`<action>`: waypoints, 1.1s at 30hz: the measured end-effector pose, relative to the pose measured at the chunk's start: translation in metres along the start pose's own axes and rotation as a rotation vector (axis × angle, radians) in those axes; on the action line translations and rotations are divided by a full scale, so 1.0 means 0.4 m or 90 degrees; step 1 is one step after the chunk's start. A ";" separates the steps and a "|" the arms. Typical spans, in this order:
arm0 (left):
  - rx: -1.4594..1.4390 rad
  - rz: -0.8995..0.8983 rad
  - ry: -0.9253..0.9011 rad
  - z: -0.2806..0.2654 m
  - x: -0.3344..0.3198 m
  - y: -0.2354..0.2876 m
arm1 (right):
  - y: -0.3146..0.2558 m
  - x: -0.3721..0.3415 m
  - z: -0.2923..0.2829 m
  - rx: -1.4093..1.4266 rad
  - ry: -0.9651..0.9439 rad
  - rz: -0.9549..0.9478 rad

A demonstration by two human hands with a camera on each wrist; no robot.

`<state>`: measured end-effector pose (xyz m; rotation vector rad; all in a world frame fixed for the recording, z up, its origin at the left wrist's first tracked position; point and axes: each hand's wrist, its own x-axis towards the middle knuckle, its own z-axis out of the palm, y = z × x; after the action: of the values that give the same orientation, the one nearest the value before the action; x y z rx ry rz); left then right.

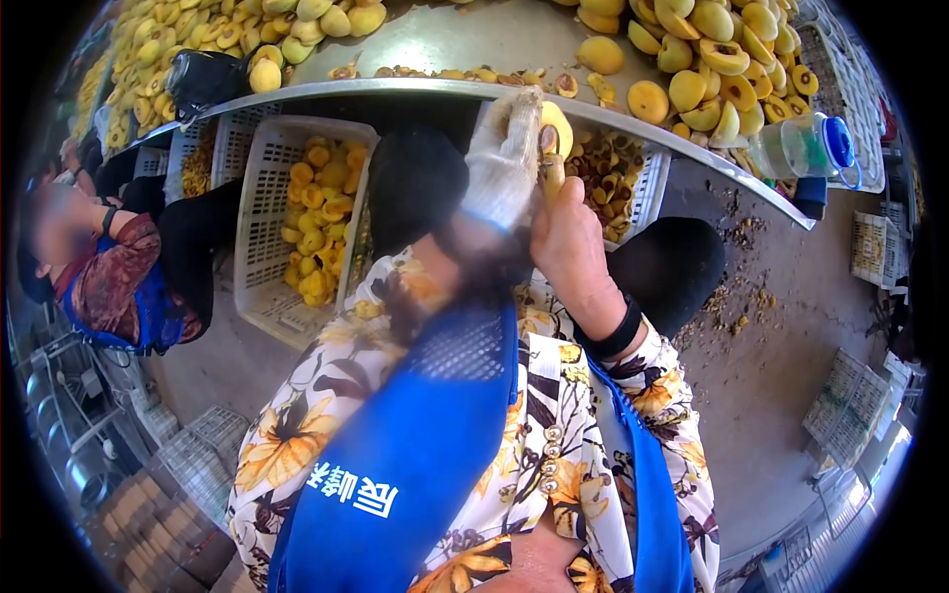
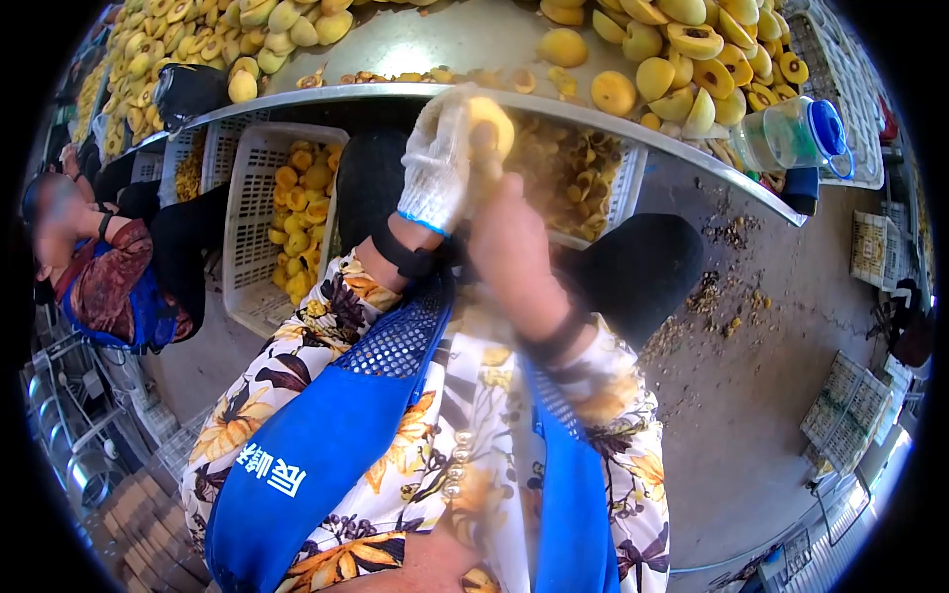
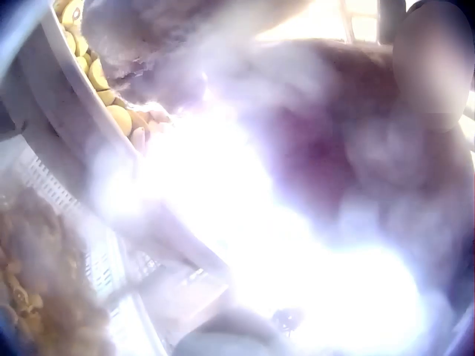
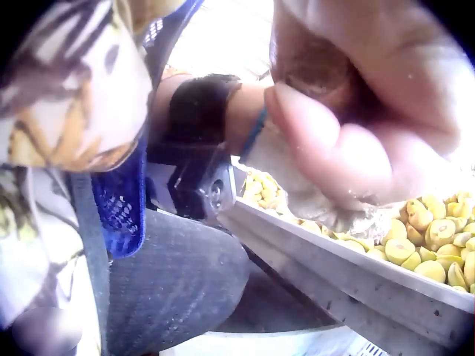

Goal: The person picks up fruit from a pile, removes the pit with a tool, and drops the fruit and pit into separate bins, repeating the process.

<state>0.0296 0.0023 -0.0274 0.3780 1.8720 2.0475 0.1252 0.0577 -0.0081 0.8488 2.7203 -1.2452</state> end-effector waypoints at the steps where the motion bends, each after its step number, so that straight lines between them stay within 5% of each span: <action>1: 0.025 -0.018 -0.001 -0.009 0.004 0.004 | 0.005 -0.002 0.003 -0.001 -0.010 -0.015; 3: -0.071 -0.190 0.016 -0.015 0.021 0.044 | 0.013 -0.001 0.009 -0.003 -0.022 -0.040; 8: -0.096 -0.233 0.017 -0.034 0.026 0.049 | 0.027 0.027 0.020 -0.019 0.011 -0.056; 12: -0.014 -0.365 -0.084 -0.049 0.054 0.109 | 0.008 0.044 -0.046 0.085 0.149 0.022; 13: -0.070 -0.449 -0.102 -0.058 0.065 0.109 | 0.033 0.055 -0.046 0.104 0.194 -0.073; 16: 0.103 -0.327 -0.347 -0.052 0.068 0.115 | 0.077 0.090 -0.049 0.239 0.066 -0.113; 17: 0.011 -0.432 -0.332 -0.049 0.081 0.125 | 0.081 0.097 -0.040 0.296 0.060 -0.155; 19: 0.008 -0.166 -0.284 -0.086 0.088 0.011 | 0.064 0.096 -0.037 0.453 0.070 -0.070; 21: 0.121 0.108 -0.259 -0.088 0.054 0.052 | 0.010 0.082 -0.035 0.648 0.097 0.018; 24: 0.564 0.450 -0.114 -0.078 -0.002 0.001 | -0.020 0.093 0.024 0.745 0.176 0.141; 26: 0.366 0.329 -0.059 -0.069 0.012 -0.079 | 0.012 0.091 0.059 0.485 0.145 0.063; 27: 0.122 0.190 -0.040 -0.053 -0.008 -0.034 | 0.009 0.088 0.066 0.359 0.145 0.025; 28: 0.161 0.071 -0.009 -0.051 -0.009 0.019 | 0.004 0.074 0.045 0.227 0.117 0.004; 29: 0.199 -0.050 0.015 -0.048 -0.011 0.073 | -0.001 0.064 0.031 0.172 0.113 -0.018; 33: -0.266 -0.261 0.115 -0.042 0.019 0.080 | 0.004 0.040 0.011 0.066 0.076 -0.052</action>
<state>0.0137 -0.0119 0.0027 -0.2818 1.4024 2.1486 0.1115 0.0630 -0.0159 0.8573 2.8312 -1.4074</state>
